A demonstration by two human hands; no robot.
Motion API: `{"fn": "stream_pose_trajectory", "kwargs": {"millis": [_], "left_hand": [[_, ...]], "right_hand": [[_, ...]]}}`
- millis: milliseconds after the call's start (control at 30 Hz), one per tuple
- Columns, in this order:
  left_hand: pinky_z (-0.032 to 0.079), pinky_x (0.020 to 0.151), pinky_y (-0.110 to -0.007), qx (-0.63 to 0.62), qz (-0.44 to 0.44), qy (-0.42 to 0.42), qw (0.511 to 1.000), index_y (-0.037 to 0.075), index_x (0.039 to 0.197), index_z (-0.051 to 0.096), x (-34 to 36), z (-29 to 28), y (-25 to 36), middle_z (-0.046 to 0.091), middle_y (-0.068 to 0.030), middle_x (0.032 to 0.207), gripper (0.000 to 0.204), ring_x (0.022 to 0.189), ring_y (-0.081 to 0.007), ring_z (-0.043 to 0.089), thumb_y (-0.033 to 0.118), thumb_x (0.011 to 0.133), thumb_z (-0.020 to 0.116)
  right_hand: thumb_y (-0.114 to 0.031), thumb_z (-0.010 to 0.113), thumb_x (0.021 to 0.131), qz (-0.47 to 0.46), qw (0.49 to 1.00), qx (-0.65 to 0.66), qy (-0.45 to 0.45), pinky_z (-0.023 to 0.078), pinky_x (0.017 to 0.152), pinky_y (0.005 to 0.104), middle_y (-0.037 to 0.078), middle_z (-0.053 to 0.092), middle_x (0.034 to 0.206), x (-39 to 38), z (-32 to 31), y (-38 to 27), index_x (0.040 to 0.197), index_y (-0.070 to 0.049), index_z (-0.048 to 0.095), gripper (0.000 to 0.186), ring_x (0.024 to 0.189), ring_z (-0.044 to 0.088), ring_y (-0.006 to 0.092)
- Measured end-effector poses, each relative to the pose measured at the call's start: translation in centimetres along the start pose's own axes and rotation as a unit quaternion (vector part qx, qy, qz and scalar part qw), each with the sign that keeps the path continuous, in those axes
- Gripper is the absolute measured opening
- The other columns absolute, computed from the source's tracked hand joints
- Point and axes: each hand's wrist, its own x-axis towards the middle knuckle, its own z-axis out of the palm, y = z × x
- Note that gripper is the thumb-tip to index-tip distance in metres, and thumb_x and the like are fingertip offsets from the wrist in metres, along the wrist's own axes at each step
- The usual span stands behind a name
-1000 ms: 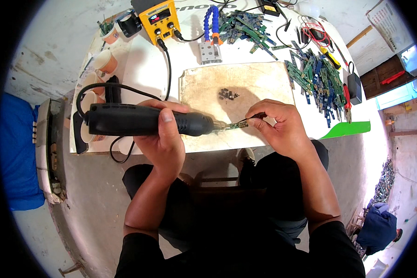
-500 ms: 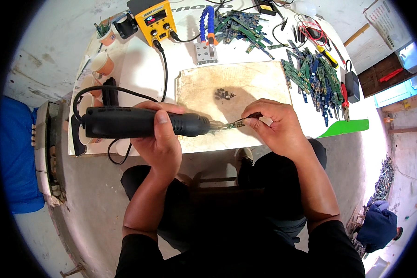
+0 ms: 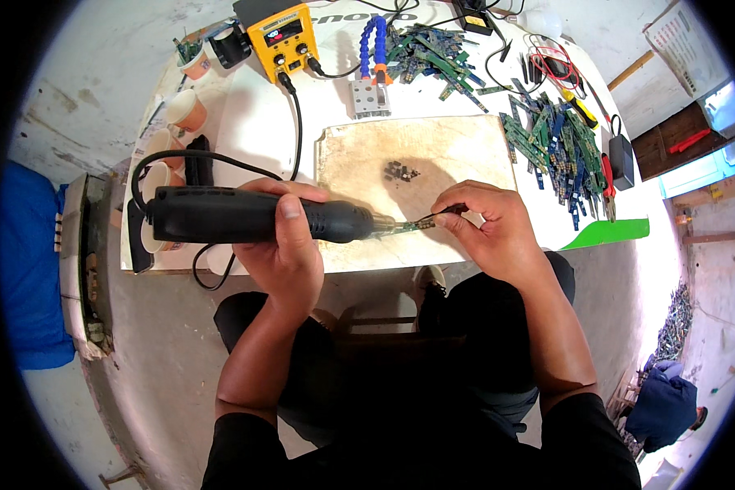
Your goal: The person uses a hot air gun and tweezers to remove small electronic components from a green circuit board. They heat the solder joints and lift the components off, placing them onto a work mat. The process is repeated for several components on the same board.
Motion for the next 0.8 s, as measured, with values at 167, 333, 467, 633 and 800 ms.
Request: {"fn": "stream_pose_trajectory", "kwargs": {"millis": [167, 333, 467, 633, 800], "left_hand": [[0.053, 0.068, -0.025, -0.011, -0.012, -0.01, 1.0, 0.004, 0.108, 0.05, -0.03, -0.13, 0.13, 0.067, -0.0132, 0.081, 0.023, 0.074, -0.0164, 0.065, 0.024, 0.099, 0.056], [0.053, 0.068, -0.025, -0.017, -0.016, -0.009, 1.0, 0.004, 0.108, 0.05, -0.05, -0.03, 0.23, 0.068, -0.0137, 0.082, 0.022, 0.074, -0.0161, 0.065, 0.024, 0.099, 0.056], [0.053, 0.066, -0.024, -0.016, -0.01, -0.008, 1.0, 0.004, 0.108, 0.05, -0.02, 0.0, 0.01, 0.068, -0.0136, 0.082, 0.023, 0.073, -0.0154, 0.065, 0.023, 0.099, 0.056], [0.053, 0.065, -0.024, -0.012, -0.018, -0.007, 1.0, 0.004, 0.109, 0.05, -0.08, -0.02, 0.23, 0.068, -0.0136, 0.081, 0.023, 0.072, -0.0151, 0.065, 0.023, 0.099, 0.056], [0.051, 0.062, -0.023, -0.014, -0.016, -0.003, 1.0, 0.004, 0.109, 0.05, -0.01, 0.1, 0.18, 0.068, -0.0134, 0.081, 0.023, 0.071, -0.0145, 0.064, 0.024, 0.099, 0.055]], "right_hand": [[0.001, 0.069, 0.085, -0.001, 1.0, 0.01, -0.002, 0.051, 0.075, 0.031, 0.013, 0.069, 0.09, 0.02, -0.02, -0.09, 0.095, 0.0, 0.068, 0.01, 0.08, 0.067, 0.0258], [0.001, 0.069, 0.085, -0.002, 1.0, 0.006, -0.003, 0.051, 0.075, 0.0311, 0.013, 0.069, 0.089, 0.01, 0.06, 0.07, 0.095, 0.0, 0.068, 0.01, 0.08, 0.067, 0.0256], [0.001, 0.069, 0.085, 0.0, 1.0, 0.003, -0.001, 0.051, 0.074, 0.0312, 0.013, 0.069, 0.09, -0.01, 0.09, -0.13, 0.095, 0.0, 0.068, 0.01, 0.08, 0.068, 0.0258], [0.001, 0.069, 0.085, -0.008, 1.0, -0.001, 0.003, 0.051, 0.074, 0.0314, 0.013, 0.07, 0.09, -0.02, 0.15, 0.07, 0.095, 0.0, 0.068, 0.01, 0.08, 0.068, 0.0255], [0.001, 0.07, 0.085, 0.0, 1.0, 0.0, -0.001, 0.052, 0.074, 0.0313, 0.014, 0.07, 0.09, 0.05, 0.14, -0.16, 0.095, 0.0, 0.068, 0.01, 0.081, 0.068, 0.0253]]}}
